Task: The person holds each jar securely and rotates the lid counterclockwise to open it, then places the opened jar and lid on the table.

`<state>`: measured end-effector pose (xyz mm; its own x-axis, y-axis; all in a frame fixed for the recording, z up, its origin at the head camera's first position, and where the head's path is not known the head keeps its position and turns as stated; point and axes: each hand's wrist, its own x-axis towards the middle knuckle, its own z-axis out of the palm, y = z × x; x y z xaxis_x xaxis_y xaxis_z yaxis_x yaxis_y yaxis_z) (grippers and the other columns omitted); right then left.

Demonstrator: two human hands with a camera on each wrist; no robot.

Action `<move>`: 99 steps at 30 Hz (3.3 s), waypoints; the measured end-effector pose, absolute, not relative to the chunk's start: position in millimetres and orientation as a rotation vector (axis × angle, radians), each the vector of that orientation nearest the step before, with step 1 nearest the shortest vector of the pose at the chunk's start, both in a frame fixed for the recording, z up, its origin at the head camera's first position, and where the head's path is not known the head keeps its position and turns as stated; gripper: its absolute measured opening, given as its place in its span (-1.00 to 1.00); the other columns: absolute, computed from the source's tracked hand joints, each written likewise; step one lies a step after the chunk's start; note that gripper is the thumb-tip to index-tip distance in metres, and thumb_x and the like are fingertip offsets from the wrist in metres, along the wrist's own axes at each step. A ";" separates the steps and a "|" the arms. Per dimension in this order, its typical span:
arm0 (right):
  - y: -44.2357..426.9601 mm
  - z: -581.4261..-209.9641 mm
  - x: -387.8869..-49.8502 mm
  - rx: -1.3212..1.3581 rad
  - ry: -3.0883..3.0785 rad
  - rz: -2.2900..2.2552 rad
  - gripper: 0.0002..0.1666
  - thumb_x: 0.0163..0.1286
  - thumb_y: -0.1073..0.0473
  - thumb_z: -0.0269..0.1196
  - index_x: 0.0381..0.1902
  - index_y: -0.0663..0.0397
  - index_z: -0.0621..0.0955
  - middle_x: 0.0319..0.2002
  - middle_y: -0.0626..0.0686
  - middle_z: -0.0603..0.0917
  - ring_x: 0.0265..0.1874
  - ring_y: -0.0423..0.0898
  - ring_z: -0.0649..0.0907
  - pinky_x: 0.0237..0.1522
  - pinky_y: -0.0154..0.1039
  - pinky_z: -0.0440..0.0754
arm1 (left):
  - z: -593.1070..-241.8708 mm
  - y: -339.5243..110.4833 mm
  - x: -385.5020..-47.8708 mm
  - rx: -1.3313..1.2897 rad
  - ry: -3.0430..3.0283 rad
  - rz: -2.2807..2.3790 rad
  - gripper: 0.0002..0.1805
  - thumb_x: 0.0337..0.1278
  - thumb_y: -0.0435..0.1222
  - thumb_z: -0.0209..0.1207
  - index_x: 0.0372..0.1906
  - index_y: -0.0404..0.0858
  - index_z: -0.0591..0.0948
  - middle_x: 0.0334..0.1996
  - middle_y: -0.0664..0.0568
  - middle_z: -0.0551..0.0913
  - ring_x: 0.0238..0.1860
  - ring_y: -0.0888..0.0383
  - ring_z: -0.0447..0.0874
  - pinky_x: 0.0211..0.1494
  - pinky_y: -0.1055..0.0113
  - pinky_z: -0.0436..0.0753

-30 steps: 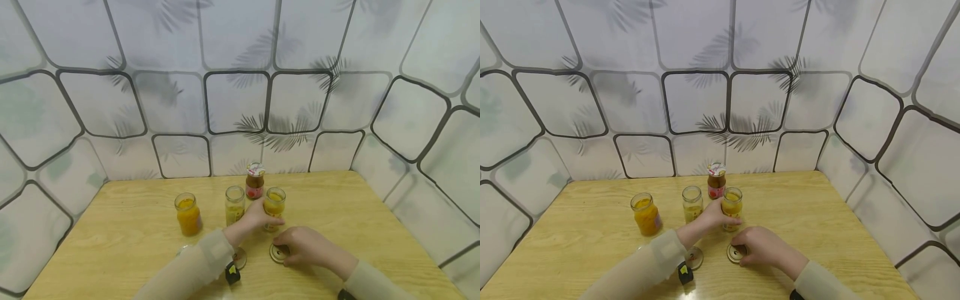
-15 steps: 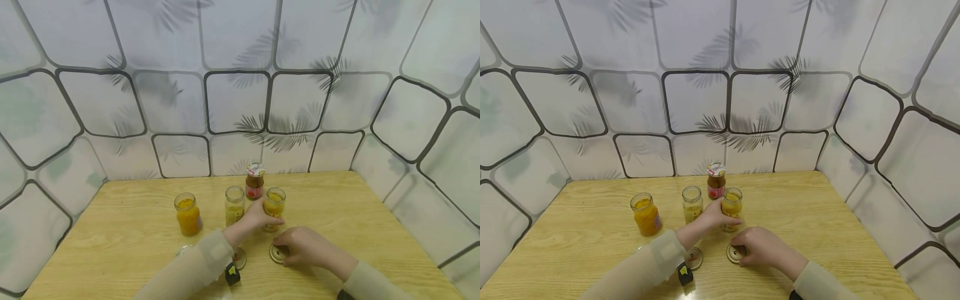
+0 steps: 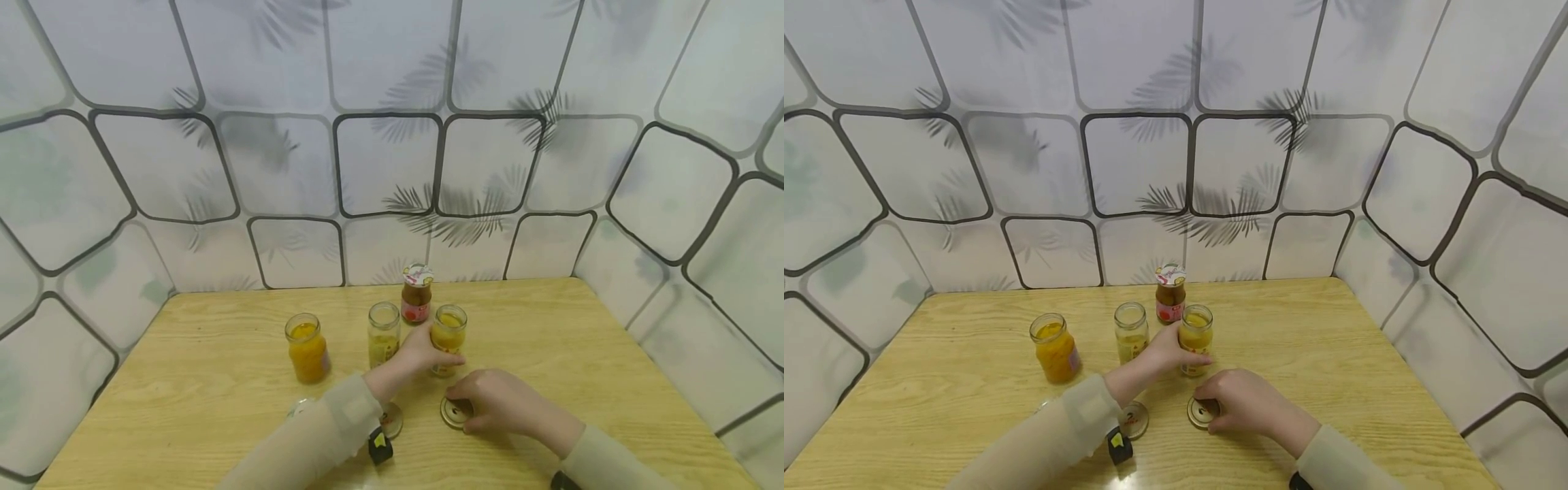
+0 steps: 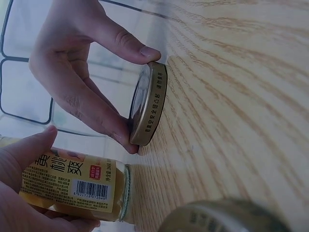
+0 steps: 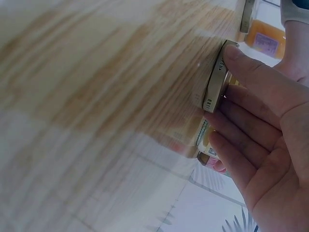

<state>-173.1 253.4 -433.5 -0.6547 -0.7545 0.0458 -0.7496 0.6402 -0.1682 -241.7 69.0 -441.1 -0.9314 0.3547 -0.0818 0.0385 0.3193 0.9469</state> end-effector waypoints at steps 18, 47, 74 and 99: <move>254.0 -433.3 -173.4 -1.330 2.808 -0.275 -0.45 -0.01 0.14 0.65 0.02 0.02 0.81 -0.10 -0.07 0.87 -0.12 -0.19 0.80 -0.03 -0.22 0.79 | -437.9 68.2 -239.3 0.241 2.208 1.699 -0.24 0.06 -0.31 0.60 0.35 -0.32 0.51 0.23 -0.19 0.67 0.34 -0.13 0.59 0.55 -0.07 0.48; 257.7 -436.1 -171.2 -1.253 2.796 -0.395 -0.48 -0.02 0.19 0.62 -0.02 -0.03 0.77 -0.15 -0.17 0.81 -0.22 -0.37 0.68 -0.12 -0.28 0.76 | -441.6 66.9 -239.1 0.283 2.166 1.743 -0.30 0.10 -0.32 0.57 0.34 -0.28 0.55 0.25 -0.18 0.69 0.37 -0.14 0.58 0.57 -0.09 0.45; 259.3 -436.0 -169.7 -1.214 2.791 -0.417 -0.43 -0.01 0.19 0.62 0.04 0.01 0.76 -0.11 -0.15 0.81 -0.19 -0.36 0.69 -0.09 -0.26 0.77 | -441.1 66.5 -237.1 0.284 2.164 1.745 -0.33 0.13 -0.33 0.55 0.33 -0.26 0.55 0.23 -0.15 0.69 0.35 -0.12 0.59 0.56 -0.12 0.45; 258.9 -436.3 -169.3 -1.216 2.794 -0.369 -0.45 0.04 0.15 0.63 0.05 -0.01 0.76 -0.07 -0.13 0.83 -0.10 -0.28 0.75 -0.03 -0.21 0.78 | -437.9 66.8 -238.3 0.305 2.222 1.702 -0.23 0.04 -0.31 0.60 0.36 -0.30 0.50 0.20 -0.16 0.69 0.30 -0.10 0.63 0.51 -0.09 0.52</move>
<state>-169.3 258.9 -436.3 -0.6837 -0.7291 0.0292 -0.7117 0.6575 -0.2474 -238.3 66.8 -437.9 -0.9245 0.3600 -0.1253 -0.0274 0.2652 0.9638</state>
